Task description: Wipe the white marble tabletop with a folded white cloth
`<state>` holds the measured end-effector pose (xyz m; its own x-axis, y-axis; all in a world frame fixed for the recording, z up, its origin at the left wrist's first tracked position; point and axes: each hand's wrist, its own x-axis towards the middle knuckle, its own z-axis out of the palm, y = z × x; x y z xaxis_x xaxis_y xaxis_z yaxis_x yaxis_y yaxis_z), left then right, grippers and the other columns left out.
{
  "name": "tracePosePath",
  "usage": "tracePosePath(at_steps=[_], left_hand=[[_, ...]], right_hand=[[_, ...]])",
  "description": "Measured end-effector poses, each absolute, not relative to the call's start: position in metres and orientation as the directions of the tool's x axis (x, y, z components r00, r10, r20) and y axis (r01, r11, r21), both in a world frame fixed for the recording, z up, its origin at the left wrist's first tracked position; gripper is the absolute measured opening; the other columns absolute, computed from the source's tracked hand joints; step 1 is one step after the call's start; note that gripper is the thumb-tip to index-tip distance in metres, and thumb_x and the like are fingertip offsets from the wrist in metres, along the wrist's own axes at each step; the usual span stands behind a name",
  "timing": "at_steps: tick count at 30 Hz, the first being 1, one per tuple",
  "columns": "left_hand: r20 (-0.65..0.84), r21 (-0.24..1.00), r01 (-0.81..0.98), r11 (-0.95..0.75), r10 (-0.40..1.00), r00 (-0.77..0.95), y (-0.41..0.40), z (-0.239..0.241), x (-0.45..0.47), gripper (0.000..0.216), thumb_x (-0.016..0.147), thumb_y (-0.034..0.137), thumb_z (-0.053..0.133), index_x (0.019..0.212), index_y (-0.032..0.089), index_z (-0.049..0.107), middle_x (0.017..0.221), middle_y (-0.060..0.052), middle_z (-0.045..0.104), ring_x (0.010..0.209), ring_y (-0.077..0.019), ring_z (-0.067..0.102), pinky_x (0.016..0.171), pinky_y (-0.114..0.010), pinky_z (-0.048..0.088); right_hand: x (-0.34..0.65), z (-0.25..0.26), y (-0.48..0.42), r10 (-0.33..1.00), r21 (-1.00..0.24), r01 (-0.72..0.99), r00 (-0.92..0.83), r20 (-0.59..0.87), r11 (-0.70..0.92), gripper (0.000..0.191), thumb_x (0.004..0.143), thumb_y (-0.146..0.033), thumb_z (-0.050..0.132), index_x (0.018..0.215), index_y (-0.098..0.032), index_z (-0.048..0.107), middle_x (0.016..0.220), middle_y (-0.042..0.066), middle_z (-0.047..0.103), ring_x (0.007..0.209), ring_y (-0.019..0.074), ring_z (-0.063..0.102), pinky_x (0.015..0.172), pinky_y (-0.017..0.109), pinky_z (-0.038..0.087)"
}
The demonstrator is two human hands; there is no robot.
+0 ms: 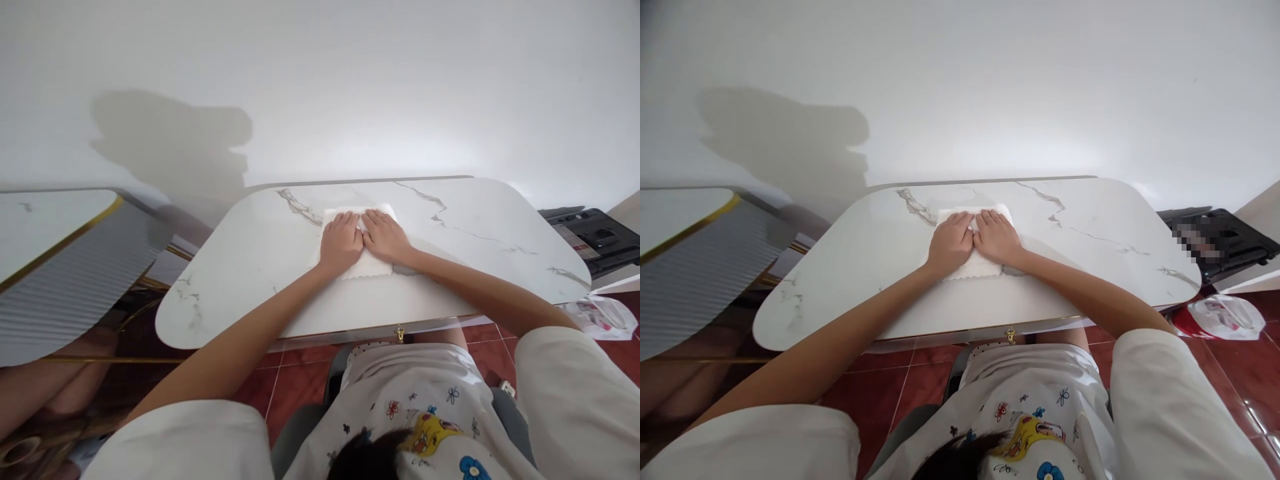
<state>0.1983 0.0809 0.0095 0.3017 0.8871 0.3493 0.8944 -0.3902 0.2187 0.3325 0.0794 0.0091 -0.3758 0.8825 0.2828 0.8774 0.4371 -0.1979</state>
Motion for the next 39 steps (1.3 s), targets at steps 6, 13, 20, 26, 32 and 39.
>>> tracePosePath(at_steps=[6, 13, 20, 26, 32, 39], left_hand=[[0.3, 0.181, 0.925, -0.335, 0.914, 0.273, 0.042, 0.008, 0.192, 0.05, 0.091, 0.021, 0.029, 0.134, 0.012, 0.053, 0.144, -0.013, 0.052, 0.137, -0.0287, 0.042, 0.113, -0.045, 0.035], [0.26, 0.096, 0.916, -0.391, 0.898, 0.356, -0.01, 0.014, 0.192, 0.052, 0.088, 0.024, 0.034, 0.136, 0.012, 0.051, 0.142, -0.016, 0.053, 0.133, -0.0306, 0.046, 0.113, -0.047, 0.036], [0.223, 0.162, 0.888, -0.43, 0.893, 0.391, -0.011, 0.004, 0.219, 0.055, 0.091, 0.029, 0.033, 0.142, 0.015, 0.046, 0.15, -0.014, 0.046, 0.141, -0.0297, 0.039, 0.117, -0.049, 0.031], [0.229, 0.187, 0.891, -0.413, 0.901, 0.37, 0.047, 0.012, 0.237, 0.054, 0.09, 0.027, 0.034, 0.14, 0.011, 0.047, 0.148, -0.015, 0.047, 0.14, -0.0296, 0.039, 0.117, -0.047, 0.029], [0.224, 0.166, 0.9, -0.404, 0.904, 0.364, 0.106, 0.012, 0.237, 0.052, 0.092, 0.024, 0.035, 0.141, 0.009, 0.046, 0.15, -0.016, 0.045, 0.141, -0.0289, 0.037, 0.118, -0.045, 0.027], [0.291, 0.101, 0.895, -0.435, 0.873, 0.392, 0.173, 0.008, 0.227, 0.047, 0.094, 0.02, 0.029, 0.135, 0.009, 0.051, 0.146, -0.017, 0.049, 0.137, -0.0279, 0.042, 0.114, -0.043, 0.031]], right_hand=[[0.331, 0.01, 0.045, 0.871, -0.21, 0.858, -0.408, 0.275, 0.468, 0.049, 0.095, -0.023, 0.038, 0.141, -0.007, 0.049, 0.149, 0.015, 0.047, 0.141, 0.0252, 0.039, 0.119, 0.04, 0.028], [0.348, 0.008, -0.007, 0.826, -0.197, 0.815, -0.48, 0.297, 0.545, 0.052, 0.096, -0.028, 0.034, 0.141, -0.005, 0.048, 0.148, 0.017, 0.048, 0.139, 0.0255, 0.043, 0.119, 0.042, 0.032], [0.38, 0.006, -0.013, 0.831, -0.185, 0.825, -0.471, 0.296, 0.533, 0.052, 0.096, -0.029, 0.034, 0.143, -0.014, 0.049, 0.147, 0.013, 0.05, 0.139, 0.0243, 0.044, 0.116, 0.045, 0.037], [0.392, 0.007, 0.048, 0.837, -0.145, 0.837, -0.482, 0.261, 0.527, 0.052, 0.097, -0.026, 0.031, 0.143, -0.008, 0.046, 0.148, 0.015, 0.048, 0.139, 0.0256, 0.043, 0.116, 0.044, 0.035], [0.385, 0.014, 0.113, 0.847, -0.126, 0.842, -0.501, 0.177, 0.525, 0.051, 0.097, -0.02, 0.032, 0.142, -0.002, 0.043, 0.149, 0.018, 0.046, 0.139, 0.0273, 0.041, 0.116, 0.04, 0.031], [0.365, 0.012, 0.174, 0.871, -0.146, 0.869, -0.435, 0.227, 0.473, 0.046, 0.096, -0.013, 0.03, 0.136, -0.001, 0.049, 0.145, 0.018, 0.05, 0.135, 0.028, 0.044, 0.113, 0.04, 0.032]])
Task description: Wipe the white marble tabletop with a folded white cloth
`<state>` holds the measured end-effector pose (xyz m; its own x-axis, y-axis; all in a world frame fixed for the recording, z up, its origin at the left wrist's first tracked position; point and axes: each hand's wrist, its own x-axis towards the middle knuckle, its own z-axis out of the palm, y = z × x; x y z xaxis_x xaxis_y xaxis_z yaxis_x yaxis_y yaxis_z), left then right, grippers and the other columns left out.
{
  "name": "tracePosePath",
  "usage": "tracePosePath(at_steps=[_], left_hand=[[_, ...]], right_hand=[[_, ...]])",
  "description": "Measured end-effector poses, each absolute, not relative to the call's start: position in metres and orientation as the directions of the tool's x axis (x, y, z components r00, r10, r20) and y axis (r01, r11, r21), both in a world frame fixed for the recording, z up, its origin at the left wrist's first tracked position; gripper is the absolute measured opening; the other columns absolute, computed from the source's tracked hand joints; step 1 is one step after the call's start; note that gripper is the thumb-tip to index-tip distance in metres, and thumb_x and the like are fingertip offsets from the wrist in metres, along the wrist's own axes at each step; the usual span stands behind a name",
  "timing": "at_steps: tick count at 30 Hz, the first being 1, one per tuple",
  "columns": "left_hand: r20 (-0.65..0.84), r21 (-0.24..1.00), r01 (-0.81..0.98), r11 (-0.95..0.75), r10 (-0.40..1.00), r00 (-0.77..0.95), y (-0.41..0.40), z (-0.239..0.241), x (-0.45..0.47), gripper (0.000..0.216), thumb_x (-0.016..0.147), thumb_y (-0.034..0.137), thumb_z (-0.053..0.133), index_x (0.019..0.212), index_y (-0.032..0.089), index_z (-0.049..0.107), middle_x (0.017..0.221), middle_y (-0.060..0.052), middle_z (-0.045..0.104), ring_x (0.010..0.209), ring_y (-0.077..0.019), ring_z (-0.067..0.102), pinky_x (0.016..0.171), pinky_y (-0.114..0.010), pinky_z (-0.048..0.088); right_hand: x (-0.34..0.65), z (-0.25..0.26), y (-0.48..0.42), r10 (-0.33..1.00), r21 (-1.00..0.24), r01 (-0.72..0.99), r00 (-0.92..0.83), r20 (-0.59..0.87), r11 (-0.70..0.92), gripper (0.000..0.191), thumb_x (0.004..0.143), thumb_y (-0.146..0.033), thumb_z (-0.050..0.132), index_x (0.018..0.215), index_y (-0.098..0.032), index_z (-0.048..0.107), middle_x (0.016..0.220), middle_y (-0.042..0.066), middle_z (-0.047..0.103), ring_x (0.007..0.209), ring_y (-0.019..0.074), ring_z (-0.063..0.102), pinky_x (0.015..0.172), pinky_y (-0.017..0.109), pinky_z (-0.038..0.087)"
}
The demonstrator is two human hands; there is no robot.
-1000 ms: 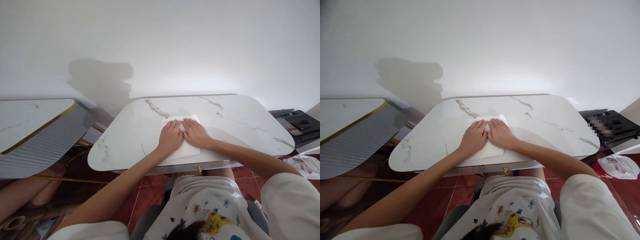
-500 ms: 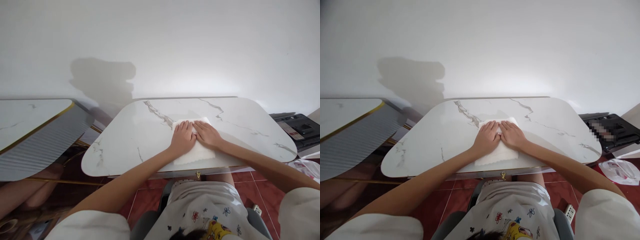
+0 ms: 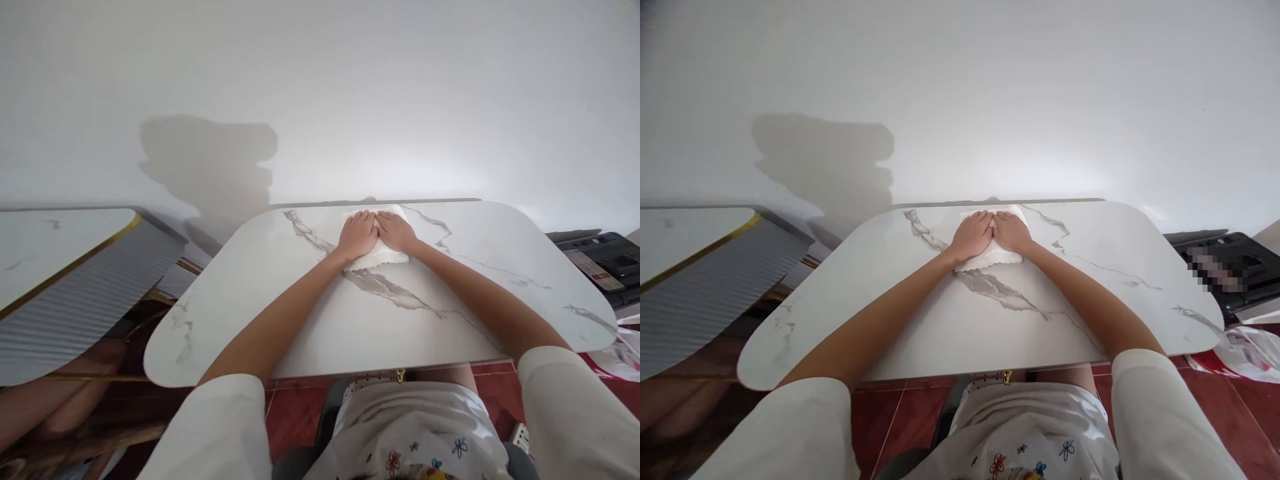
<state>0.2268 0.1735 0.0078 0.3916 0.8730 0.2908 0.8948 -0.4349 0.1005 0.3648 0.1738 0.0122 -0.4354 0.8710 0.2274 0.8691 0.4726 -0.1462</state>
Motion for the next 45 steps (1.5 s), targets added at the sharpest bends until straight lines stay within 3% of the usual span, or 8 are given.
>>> tracePosePath(at_steps=[8, 17, 23, 33, 45], left_hand=[[0.314, 0.122, 0.907, -0.404, 0.882, 0.351, 0.235, 0.002, 0.228, 0.046, 0.093, 0.019, 0.031, 0.134, 0.013, 0.051, 0.144, -0.015, 0.051, 0.135, -0.0263, 0.043, 0.113, -0.043, 0.032], [0.312, 0.1, 0.903, -0.418, 0.875, 0.37, 0.252, 0.009, 0.256, 0.04, 0.093, 0.016, 0.029, 0.12, 0.014, 0.058, 0.128, -0.015, 0.061, 0.127, -0.027, 0.049, 0.108, -0.042, 0.037], [0.303, 0.078, 0.899, -0.432, 0.869, 0.391, 0.251, 0.009, 0.264, 0.038, 0.093, 0.014, 0.03, 0.119, 0.013, 0.058, 0.131, -0.014, 0.06, 0.129, -0.0266, 0.047, 0.11, -0.041, 0.034], [0.347, 0.106, 0.856, -0.506, 0.826, 0.445, 0.243, -0.003, 0.265, 0.037, 0.093, 0.014, 0.032, 0.122, 0.015, 0.055, 0.131, -0.012, 0.06, 0.126, -0.0254, 0.052, 0.109, -0.04, 0.037], [0.367, 0.142, 0.839, -0.526, 0.815, 0.449, 0.193, 0.006, 0.268, 0.039, 0.095, 0.018, 0.032, 0.127, 0.011, 0.054, 0.134, -0.013, 0.058, 0.13, -0.0265, 0.047, 0.11, -0.04, 0.034]], right_hand=[[0.361, 0.009, 0.232, 0.873, -0.185, 0.871, -0.396, 0.286, 0.455, 0.045, 0.094, -0.011, 0.031, 0.132, -0.003, 0.054, 0.139, 0.017, 0.056, 0.131, 0.0264, 0.049, 0.111, 0.037, 0.033], [0.384, 0.007, 0.254, 0.916, -0.285, 0.887, -0.284, 0.283, 0.363, 0.038, 0.093, -0.013, 0.035, 0.116, -0.014, 0.066, 0.121, 0.012, 0.069, 0.113, 0.0279, 0.062, 0.097, 0.039, 0.045], [0.395, -0.001, 0.256, 0.881, -0.282, 0.861, -0.317, 0.351, 0.423, 0.038, 0.092, -0.013, 0.036, 0.116, -0.01, 0.065, 0.122, 0.014, 0.068, 0.113, 0.0293, 0.062, 0.1, 0.039, 0.043], [0.398, -0.007, 0.237, 0.891, -0.268, 0.883, -0.281, 0.357, 0.386, 0.042, 0.093, -0.012, 0.033, 0.124, -0.006, 0.06, 0.133, 0.017, 0.06, 0.124, 0.0291, 0.054, 0.107, 0.042, 0.037], [0.401, 0.001, 0.187, 0.894, -0.163, 0.924, -0.273, 0.355, 0.347, 0.048, 0.093, -0.012, 0.029, 0.133, -0.005, 0.054, 0.142, 0.017, 0.054, 0.132, 0.0259, 0.048, 0.111, 0.038, 0.034]])
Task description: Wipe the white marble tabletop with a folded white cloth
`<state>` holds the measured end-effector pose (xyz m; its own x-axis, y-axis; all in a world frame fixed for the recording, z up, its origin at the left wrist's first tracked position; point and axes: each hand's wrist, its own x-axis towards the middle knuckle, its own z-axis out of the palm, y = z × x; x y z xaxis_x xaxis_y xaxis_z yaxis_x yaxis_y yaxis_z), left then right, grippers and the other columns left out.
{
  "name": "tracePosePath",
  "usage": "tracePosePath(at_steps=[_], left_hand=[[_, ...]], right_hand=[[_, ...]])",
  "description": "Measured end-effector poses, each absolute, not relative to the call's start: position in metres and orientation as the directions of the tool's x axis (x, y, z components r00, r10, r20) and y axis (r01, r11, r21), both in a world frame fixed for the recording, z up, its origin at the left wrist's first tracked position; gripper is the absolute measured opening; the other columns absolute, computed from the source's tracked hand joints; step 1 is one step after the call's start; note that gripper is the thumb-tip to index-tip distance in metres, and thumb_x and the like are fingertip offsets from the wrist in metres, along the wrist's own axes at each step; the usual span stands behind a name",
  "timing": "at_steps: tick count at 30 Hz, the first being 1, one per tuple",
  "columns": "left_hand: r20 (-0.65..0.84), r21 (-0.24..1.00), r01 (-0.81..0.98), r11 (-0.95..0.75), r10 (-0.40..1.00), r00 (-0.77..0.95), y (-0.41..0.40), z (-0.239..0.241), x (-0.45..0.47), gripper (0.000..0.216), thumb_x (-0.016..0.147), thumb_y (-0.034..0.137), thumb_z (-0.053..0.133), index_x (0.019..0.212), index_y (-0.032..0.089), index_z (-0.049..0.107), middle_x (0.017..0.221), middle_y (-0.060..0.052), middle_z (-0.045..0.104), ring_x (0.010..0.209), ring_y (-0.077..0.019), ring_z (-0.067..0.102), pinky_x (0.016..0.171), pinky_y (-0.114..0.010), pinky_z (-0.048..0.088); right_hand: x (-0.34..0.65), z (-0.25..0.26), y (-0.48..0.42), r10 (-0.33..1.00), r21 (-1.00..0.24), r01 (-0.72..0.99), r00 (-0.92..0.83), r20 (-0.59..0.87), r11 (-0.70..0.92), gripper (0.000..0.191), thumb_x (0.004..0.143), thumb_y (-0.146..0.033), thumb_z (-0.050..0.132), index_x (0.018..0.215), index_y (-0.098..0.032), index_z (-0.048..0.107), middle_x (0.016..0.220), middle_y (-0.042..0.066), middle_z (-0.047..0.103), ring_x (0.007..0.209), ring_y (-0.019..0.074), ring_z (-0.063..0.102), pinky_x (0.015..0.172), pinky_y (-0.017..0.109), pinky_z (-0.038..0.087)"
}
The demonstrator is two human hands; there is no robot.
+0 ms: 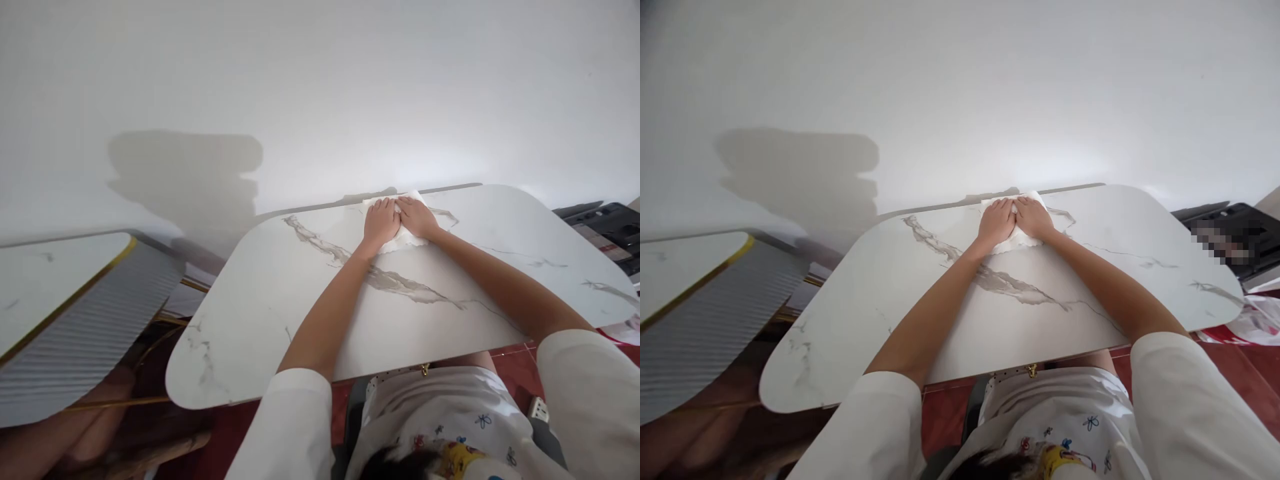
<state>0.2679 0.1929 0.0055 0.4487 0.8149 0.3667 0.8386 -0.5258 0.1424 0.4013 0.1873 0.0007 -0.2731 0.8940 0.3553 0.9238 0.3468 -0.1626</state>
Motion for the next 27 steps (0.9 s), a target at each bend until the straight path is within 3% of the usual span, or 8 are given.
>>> tracePosePath(at_steps=[9, 17, 27], left_hand=[[0.344, 0.16, 0.817, -0.555, 0.807, 0.48, 0.156, 0.003, 0.262, 0.044, 0.096, 0.02, 0.031, 0.134, 0.01, 0.051, 0.144, -0.015, 0.051, 0.135, -0.0277, 0.043, 0.112, -0.042, 0.032], [0.303, 0.151, 0.808, -0.569, 0.805, 0.51, 0.111, 0.002, 0.255, 0.049, 0.096, 0.024, 0.03, 0.139, 0.008, 0.047, 0.147, -0.015, 0.049, 0.137, -0.029, 0.042, 0.114, -0.044, 0.032], [0.277, 0.147, 0.816, -0.56, 0.815, 0.509, 0.038, 0.004, 0.248, 0.054, 0.095, 0.025, 0.03, 0.142, 0.003, 0.044, 0.15, -0.018, 0.044, 0.14, -0.032, 0.039, 0.117, -0.048, 0.031]], right_hand=[[0.394, 0.007, 0.136, 0.942, -0.153, 0.958, -0.193, 0.276, 0.241, 0.052, 0.095, -0.015, 0.028, 0.142, -0.005, 0.046, 0.15, 0.015, 0.046, 0.14, 0.0259, 0.039, 0.115, 0.04, 0.029], [0.388, 0.007, 0.082, 0.94, -0.189, 0.949, -0.193, 0.28, 0.251, 0.052, 0.094, -0.017, 0.029, 0.141, -0.004, 0.047, 0.149, 0.017, 0.046, 0.141, 0.0281, 0.039, 0.116, 0.046, 0.03], [0.386, 0.009, 0.013, 0.94, -0.145, 0.952, -0.229, 0.251, 0.27, 0.055, 0.093, -0.017, 0.03, 0.144, -0.003, 0.044, 0.151, 0.015, 0.045, 0.143, 0.0261, 0.036, 0.12, 0.045, 0.023]])
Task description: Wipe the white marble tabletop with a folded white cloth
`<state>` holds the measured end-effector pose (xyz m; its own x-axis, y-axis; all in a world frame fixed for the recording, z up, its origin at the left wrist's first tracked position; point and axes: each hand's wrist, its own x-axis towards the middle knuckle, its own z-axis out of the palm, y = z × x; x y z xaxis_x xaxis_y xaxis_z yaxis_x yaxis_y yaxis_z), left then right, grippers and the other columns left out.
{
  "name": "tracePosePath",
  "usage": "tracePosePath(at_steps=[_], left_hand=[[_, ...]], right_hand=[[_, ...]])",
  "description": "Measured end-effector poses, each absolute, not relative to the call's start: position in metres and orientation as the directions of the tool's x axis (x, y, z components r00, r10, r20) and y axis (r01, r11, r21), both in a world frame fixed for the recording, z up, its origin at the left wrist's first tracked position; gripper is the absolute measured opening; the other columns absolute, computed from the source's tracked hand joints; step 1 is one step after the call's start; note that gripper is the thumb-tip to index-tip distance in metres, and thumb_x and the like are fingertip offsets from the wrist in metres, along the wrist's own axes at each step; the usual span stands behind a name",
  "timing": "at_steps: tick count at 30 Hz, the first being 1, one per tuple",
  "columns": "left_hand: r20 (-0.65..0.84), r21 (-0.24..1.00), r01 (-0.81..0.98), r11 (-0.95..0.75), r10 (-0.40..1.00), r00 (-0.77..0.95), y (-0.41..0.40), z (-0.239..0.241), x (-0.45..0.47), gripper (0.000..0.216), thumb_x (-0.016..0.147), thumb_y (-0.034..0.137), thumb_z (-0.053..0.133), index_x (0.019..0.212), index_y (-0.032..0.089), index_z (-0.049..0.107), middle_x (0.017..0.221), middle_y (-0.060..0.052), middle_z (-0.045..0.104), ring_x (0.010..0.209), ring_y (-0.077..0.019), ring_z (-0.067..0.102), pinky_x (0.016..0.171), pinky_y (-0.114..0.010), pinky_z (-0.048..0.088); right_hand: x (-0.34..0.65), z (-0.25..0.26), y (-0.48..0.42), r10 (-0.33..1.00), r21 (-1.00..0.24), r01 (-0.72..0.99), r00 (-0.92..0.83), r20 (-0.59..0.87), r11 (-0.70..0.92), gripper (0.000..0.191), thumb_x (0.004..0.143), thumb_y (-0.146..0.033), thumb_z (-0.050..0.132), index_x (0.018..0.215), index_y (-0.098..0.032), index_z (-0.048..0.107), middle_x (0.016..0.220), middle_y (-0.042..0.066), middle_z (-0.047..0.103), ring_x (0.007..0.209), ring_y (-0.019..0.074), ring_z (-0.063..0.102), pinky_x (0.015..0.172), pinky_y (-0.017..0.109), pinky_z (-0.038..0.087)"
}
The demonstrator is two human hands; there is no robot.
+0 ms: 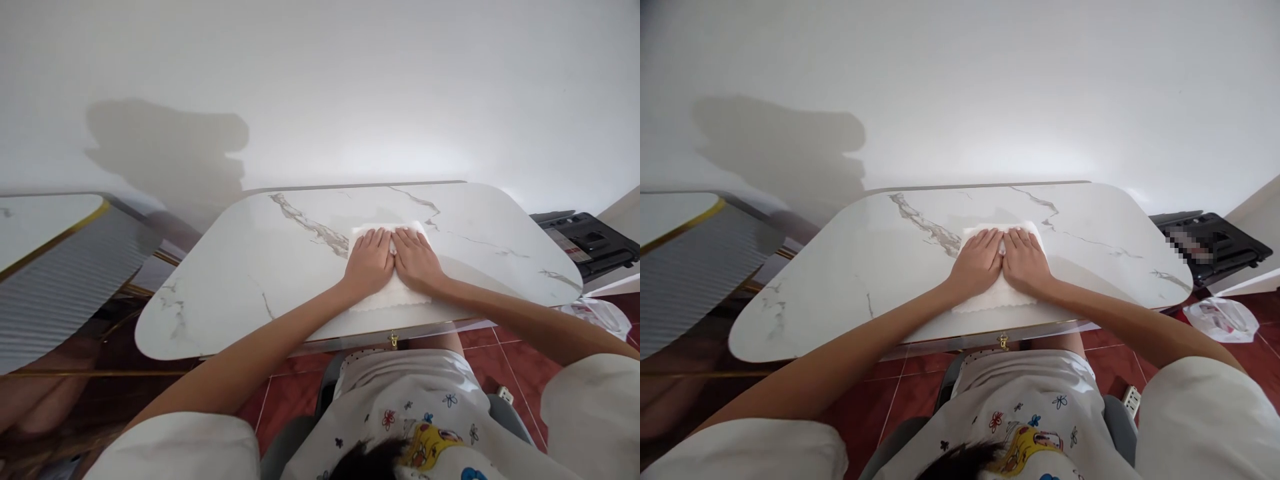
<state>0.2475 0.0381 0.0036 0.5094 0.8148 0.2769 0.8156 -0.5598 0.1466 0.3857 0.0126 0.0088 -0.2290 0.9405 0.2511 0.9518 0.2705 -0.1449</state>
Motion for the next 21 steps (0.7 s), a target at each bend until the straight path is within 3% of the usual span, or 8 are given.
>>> tracePosePath(at_steps=[11, 16, 21], left_hand=[[0.279, 0.178, 0.808, -0.562, 0.816, 0.506, -0.012, 0.001, 0.259, 0.053, 0.094, 0.029, 0.031, 0.143, 0.012, 0.045, 0.151, -0.013, 0.044, 0.142, -0.0302, 0.038, 0.117, -0.05, 0.031], [0.228, 0.199, 0.807, -0.555, 0.828, 0.513, -0.008, 0.007, 0.266, 0.054, 0.093, 0.028, 0.033, 0.143, 0.01, 0.045, 0.151, -0.014, 0.044, 0.143, -0.0304, 0.036, 0.119, -0.048, 0.028], [0.166, 0.207, 0.811, -0.547, 0.837, 0.522, 0.016, 0.013, 0.274, 0.055, 0.092, 0.025, 0.035, 0.143, 0.007, 0.044, 0.153, -0.015, 0.041, 0.144, -0.031, 0.034, 0.119, -0.047, 0.027]], right_hand=[[0.406, 0.002, -0.034, 0.916, -0.201, 0.92, -0.271, 0.297, 0.337, 0.056, 0.091, -0.02, 0.03, 0.142, -0.008, 0.049, 0.149, 0.014, 0.046, 0.143, 0.0268, 0.037, 0.118, 0.05, 0.031], [0.413, 0.003, -0.031, 0.918, -0.201, 0.919, -0.275, 0.287, 0.338, 0.056, 0.09, -0.021, 0.032, 0.142, -0.01, 0.049, 0.149, 0.012, 0.048, 0.142, 0.0256, 0.039, 0.119, 0.047, 0.03], [0.413, 0.006, -0.009, 0.927, -0.155, 0.938, -0.265, 0.264, 0.312, 0.056, 0.088, -0.019, 0.034, 0.139, -0.001, 0.05, 0.147, 0.018, 0.048, 0.14, 0.0284, 0.04, 0.118, 0.047, 0.03]])
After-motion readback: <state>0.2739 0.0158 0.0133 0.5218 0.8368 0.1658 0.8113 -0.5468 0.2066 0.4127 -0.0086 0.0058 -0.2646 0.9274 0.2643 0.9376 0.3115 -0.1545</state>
